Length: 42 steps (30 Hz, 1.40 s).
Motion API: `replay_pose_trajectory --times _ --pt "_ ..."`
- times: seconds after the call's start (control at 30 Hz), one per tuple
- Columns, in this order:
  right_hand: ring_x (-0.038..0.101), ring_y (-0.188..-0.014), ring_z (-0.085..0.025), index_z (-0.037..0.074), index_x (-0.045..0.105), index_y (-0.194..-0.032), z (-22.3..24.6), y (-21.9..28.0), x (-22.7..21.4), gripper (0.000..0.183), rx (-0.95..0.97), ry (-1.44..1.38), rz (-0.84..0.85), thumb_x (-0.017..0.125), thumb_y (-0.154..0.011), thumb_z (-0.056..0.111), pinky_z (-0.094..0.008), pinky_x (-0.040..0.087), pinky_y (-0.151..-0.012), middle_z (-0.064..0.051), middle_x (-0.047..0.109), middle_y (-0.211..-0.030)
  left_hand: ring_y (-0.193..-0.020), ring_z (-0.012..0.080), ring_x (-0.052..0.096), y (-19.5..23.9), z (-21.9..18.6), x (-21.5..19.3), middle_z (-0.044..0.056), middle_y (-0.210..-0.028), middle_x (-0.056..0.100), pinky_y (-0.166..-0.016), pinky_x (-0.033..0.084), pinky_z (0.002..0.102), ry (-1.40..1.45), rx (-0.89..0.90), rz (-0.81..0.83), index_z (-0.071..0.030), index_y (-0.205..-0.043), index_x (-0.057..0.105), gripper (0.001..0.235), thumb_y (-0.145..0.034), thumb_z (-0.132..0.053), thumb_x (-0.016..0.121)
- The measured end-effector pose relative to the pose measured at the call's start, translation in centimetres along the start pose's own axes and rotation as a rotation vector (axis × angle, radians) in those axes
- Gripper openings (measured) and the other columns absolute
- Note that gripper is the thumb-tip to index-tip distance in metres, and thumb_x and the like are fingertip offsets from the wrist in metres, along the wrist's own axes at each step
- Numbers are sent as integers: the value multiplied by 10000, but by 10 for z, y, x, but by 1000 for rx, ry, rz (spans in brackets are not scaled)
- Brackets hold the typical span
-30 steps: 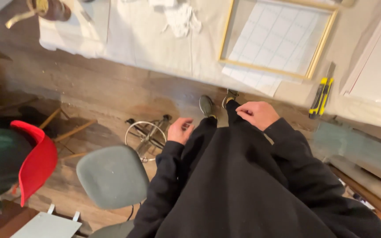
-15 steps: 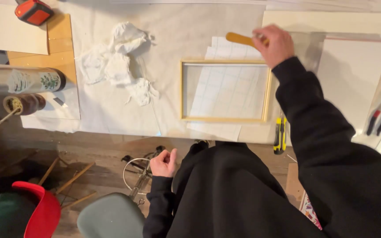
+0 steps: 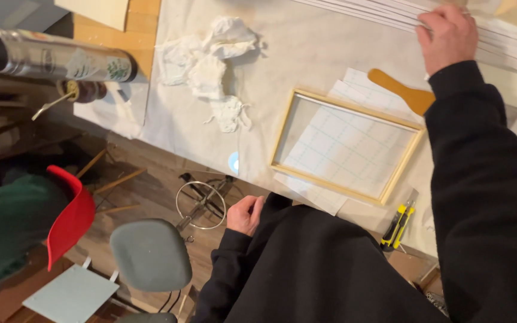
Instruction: The person cuts thin white plastic strips to length with a utility knife, holding each strip against the edge of a wooden picture frame on the workbench to gauge the length, then trims the strip and sets cut pieces aside, repeating for several strips.
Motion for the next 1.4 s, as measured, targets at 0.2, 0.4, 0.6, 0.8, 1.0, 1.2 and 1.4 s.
replay_pose_trajectory --times 0.2,0.4,0.6,0.8,1.0,1.2,1.4 --pt "597 -1047 -225 94 720 -1012 -18 6 9 81 -20 61 18 749 -947 57 -378 482 -1066 -27 609 -1055 -698 337 668 -1 1 9 120 -802 693 -590 506 401 -21 43 17 -63 -880 716 194 -965 -235 690" --pt "582 -1024 -195 82 623 -942 -11 -1 8 69 -62 181 35 666 -957 30 -353 475 -989 -43 580 -1019 -685 326 664 3 3 12 110 -787 688 -592 504 402 -56 1 25 -68 -879 724 201 -968 -245 689" --pt "650 -953 -176 60 628 -1008 -20 -6 4 43 -82 90 75 652 -1016 26 -386 486 -967 -39 676 -1008 -681 328 659 5 1 15 115 -794 690 -589 506 393 -39 -12 19 -59 -881 727 202 -966 -240 697" --pt "667 -845 -138 4 732 -1144 40 -27 -71 118 -288 39 11 667 -1053 -33 -220 576 -805 -82 677 -999 -622 198 664 -1 0 18 90 -770 712 -595 519 315 161 -60 52 -47 -975 761 176 -963 -212 700" --pt "654 -759 -161 -57 761 -1152 146 -35 -191 110 -151 -150 97 715 -1052 -68 -241 518 -610 -161 703 -1005 -824 85 593 -53 8 39 38 -985 712 -723 487 247 820 -75 314 12 -1341 685 372 -1091 -242 579" --pt "606 -742 -137 -12 759 -1251 223 62 -259 197 89 -183 145 784 -1056 -13 -246 498 -648 -131 686 -1043 -1452 277 508 -135 -105 78 154 -1621 448 -1161 476 458 1518 20 696 -56 -1617 328 602 -1104 -284 545" --pt "596 -736 -167 -16 724 -1251 228 206 -282 249 314 -112 236 750 -1003 -8 -273 479 -644 -143 680 -1035 -1417 309 545 -93 -123 39 183 -1555 517 -1139 512 488 1647 49 672 -58 -1593 381 553 -1104 -232 569"
Point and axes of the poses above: each hand's wrist, its own y-axis away from the middle knuckle, its own x-axis out of the palm, z = x × y, the point moved 2 cm from there along -y, towards the middle knuckle
